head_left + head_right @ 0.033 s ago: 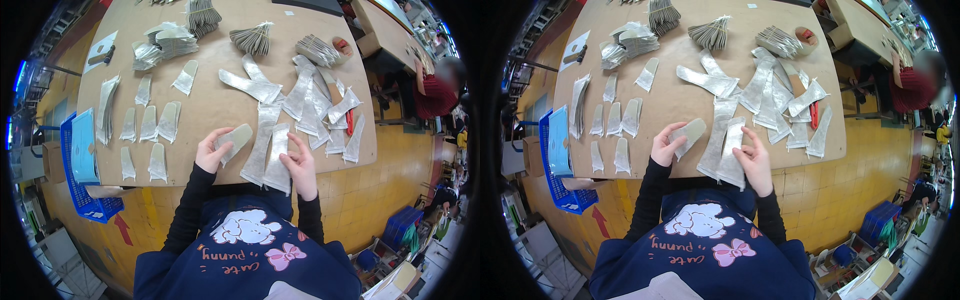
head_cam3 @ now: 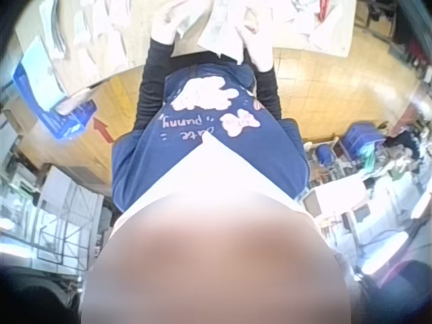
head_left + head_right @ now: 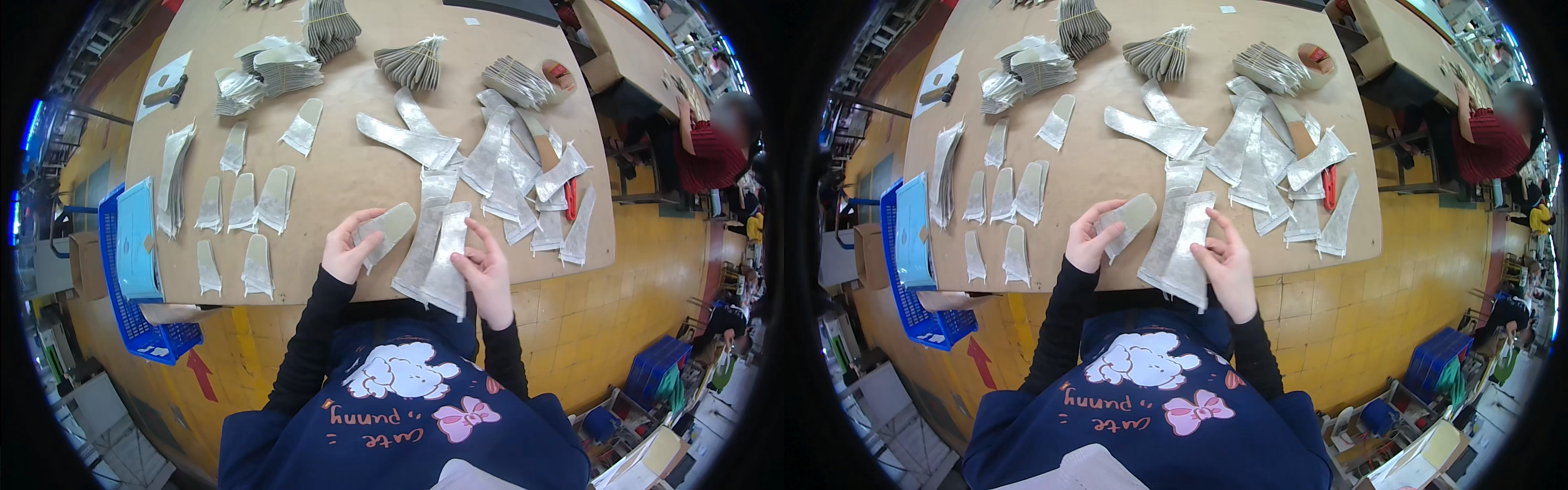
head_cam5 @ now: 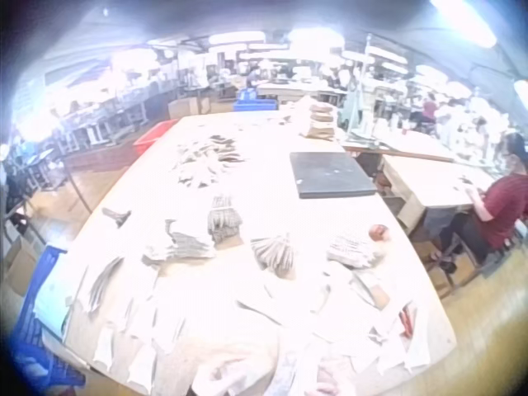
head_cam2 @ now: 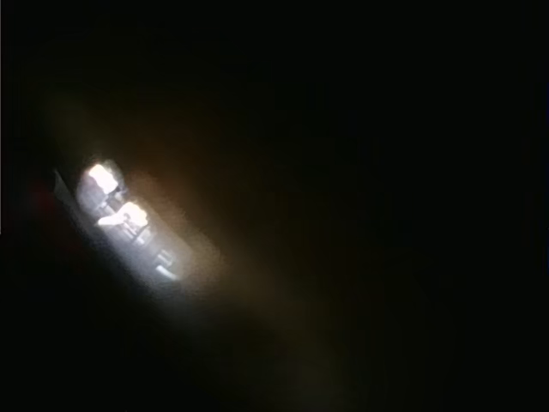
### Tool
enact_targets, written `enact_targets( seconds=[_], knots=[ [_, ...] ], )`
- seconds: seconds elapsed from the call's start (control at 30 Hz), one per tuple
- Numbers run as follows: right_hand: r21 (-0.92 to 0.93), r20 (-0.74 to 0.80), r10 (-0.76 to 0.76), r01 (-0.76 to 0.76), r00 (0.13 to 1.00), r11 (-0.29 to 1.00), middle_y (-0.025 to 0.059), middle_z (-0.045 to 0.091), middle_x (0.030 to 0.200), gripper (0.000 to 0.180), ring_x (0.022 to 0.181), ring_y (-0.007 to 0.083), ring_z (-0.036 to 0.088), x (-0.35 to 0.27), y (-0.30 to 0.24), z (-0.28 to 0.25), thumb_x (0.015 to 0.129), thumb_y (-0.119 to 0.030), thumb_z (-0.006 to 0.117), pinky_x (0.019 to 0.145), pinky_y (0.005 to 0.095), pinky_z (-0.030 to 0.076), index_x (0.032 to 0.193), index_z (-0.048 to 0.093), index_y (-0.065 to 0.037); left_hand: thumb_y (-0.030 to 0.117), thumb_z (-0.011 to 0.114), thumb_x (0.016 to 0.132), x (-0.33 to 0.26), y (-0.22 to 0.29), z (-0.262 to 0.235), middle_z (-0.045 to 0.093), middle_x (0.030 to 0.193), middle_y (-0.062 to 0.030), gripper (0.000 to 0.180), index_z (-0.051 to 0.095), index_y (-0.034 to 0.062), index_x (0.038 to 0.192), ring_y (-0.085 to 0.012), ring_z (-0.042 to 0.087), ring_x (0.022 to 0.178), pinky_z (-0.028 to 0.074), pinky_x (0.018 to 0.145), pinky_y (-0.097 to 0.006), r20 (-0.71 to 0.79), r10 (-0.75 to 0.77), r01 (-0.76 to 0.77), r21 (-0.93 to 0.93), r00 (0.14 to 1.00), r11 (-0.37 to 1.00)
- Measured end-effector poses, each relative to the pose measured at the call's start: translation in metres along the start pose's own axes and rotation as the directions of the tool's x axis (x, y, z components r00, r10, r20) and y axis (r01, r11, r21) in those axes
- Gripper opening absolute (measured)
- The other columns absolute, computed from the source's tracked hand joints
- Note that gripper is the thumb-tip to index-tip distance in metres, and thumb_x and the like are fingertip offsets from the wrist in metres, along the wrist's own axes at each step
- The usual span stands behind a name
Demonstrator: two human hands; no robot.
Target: The person repeatedly picks up small white fabric pieces from a table, aligns them with beige insoles, and places them into a blue basket. The process is repetitive and involves handling multiple similar items one at a time.
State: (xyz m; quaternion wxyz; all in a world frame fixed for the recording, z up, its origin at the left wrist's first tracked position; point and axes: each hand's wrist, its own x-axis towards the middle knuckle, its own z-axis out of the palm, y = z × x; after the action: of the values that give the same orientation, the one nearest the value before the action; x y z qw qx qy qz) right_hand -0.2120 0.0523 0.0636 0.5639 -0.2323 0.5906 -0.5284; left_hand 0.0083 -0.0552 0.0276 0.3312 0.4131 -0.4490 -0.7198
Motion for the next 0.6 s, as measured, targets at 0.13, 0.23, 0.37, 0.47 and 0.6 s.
enact_targets(
  seconds=[0.13, 0.23, 0.37, 0.47, 0.6],
  knots=[
    [0.090, 0.020, -0.016, 0.014, 1.000, 0.996, 0.0080, 0.068, 0.102, 0.057, 0.086, 0.0076, 0.063, -0.006, 0.013, 0.020, 0.092, 0.004, 0.062, 0.077, 0.0189, 0.048, 0.145, 0.041, -0.002, 0.000, 0.063, 0.093, -0.002, -0.003, 0.011, 0.067, 0.116, -0.0093, 0.036, 0.059, -0.0035, 0.128, -0.0118, 0.063, 0.104, 0.050, 0.090, -0.026, 0.008, -0.050, 0.051, -0.068, 0.999, 0.996],
    [0.068, 0.043, -0.051, 0.048, 0.998, 0.996, 0.0085, 0.067, 0.105, 0.050, 0.095, 0.0088, 0.062, -0.002, 0.018, 0.021, 0.094, 0.004, 0.061, 0.084, 0.0220, 0.049, 0.141, 0.045, 0.000, -0.001, 0.063, 0.092, 0.001, -0.007, 0.008, 0.067, 0.116, -0.0092, 0.036, 0.059, -0.0040, 0.127, -0.0119, 0.063, 0.103, 0.050, 0.089, -0.026, -0.001, -0.008, 0.007, -0.047, 1.000, 0.999],
    [-0.036, 0.006, -0.082, 0.082, 0.997, 0.996, 0.0072, 0.066, 0.103, 0.049, 0.092, 0.0076, 0.061, 0.001, 0.017, 0.009, 0.094, 0.004, 0.060, 0.083, 0.0213, 0.049, 0.141, 0.046, 0.000, -0.001, 0.064, 0.091, 0.000, -0.013, -0.005, 0.067, 0.114, -0.0094, 0.036, 0.059, -0.0044, 0.127, -0.0120, 0.064, 0.102, 0.050, 0.089, -0.026, -0.054, -0.007, 0.006, -0.033, 0.999, 0.999],
    [-0.062, -0.032, -0.121, 0.119, 0.992, 0.991, 0.0045, 0.065, 0.099, 0.055, 0.088, 0.0057, 0.058, 0.004, 0.013, -0.004, 0.094, 0.004, 0.058, 0.081, 0.0200, 0.047, 0.147, 0.043, -0.003, -0.001, 0.064, 0.090, 0.001, -0.016, -0.016, 0.068, 0.114, -0.0094, 0.037, 0.059, -0.0045, 0.126, -0.0120, 0.064, 0.101, 0.050, 0.088, -0.026, -0.091, -0.009, 0.005, -0.041, 0.996, 0.999],
    [-0.130, -0.088, -0.113, 0.101, 0.990, 0.986, -0.0006, 0.058, 0.090, 0.061, 0.079, 0.0031, 0.051, 0.010, 0.008, -0.017, 0.094, 0.004, 0.057, 0.076, 0.0178, 0.044, 0.151, 0.039, -0.007, -0.001, 0.064, 0.090, 0.004, -0.018, -0.024, 0.068, 0.114, -0.0094, 0.037, 0.059, -0.0043, 0.127, -0.0118, 0.064, 0.100, 0.050, 0.088, -0.025, -0.106, -0.039, 0.036, -0.026, 0.994, 0.999]
  ],
)
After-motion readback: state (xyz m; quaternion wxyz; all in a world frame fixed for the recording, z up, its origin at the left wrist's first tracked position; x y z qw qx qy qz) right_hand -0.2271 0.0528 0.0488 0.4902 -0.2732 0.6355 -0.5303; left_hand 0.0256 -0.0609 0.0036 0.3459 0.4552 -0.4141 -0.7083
